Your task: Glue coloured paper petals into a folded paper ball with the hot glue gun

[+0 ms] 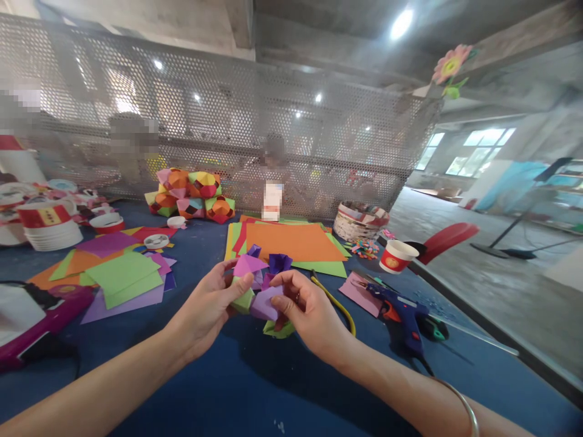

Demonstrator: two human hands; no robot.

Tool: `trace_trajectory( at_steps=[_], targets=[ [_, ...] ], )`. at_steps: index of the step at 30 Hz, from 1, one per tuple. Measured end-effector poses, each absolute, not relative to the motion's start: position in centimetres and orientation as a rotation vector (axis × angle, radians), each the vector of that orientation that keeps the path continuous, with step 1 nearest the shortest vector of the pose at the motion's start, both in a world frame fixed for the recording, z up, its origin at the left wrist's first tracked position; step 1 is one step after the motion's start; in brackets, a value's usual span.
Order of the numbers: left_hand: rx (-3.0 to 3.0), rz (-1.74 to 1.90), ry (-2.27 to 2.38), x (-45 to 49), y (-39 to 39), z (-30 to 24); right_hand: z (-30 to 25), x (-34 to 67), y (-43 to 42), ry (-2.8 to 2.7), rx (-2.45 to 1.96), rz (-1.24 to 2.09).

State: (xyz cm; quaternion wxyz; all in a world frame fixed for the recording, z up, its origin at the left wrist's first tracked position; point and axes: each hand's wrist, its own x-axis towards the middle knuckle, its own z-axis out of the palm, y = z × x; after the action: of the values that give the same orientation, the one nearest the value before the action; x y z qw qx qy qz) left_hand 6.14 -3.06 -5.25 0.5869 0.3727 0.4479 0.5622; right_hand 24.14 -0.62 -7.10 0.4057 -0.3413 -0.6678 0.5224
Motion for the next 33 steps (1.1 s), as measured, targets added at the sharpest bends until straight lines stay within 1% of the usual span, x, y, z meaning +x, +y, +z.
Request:
trace_trajectory(
  at_steps=[9, 21, 26, 33],
  targets=[
    [0.861, 1.436, 1.090, 7.1, -3.6, -5.1, -7.0, 23.6, -0.9, -1.678, -0.841, 1.380],
    [0.888, 1.507, 1.039, 7.8, -3.6, -5.4, -7.3, 23.2, -0.9, -1.603, -0.867, 1.406],
    [0.940, 1.440, 1.055, 7.4, -3.7, -5.2, -6.8, 23.5, -1.1, -1.622, -0.871, 1.433],
    [1.144, 1.199, 1.153, 5.9, -3.3, -4.2, -6.5, 23.8, -1.1, -1.673, -0.822, 1.452]
  ],
)
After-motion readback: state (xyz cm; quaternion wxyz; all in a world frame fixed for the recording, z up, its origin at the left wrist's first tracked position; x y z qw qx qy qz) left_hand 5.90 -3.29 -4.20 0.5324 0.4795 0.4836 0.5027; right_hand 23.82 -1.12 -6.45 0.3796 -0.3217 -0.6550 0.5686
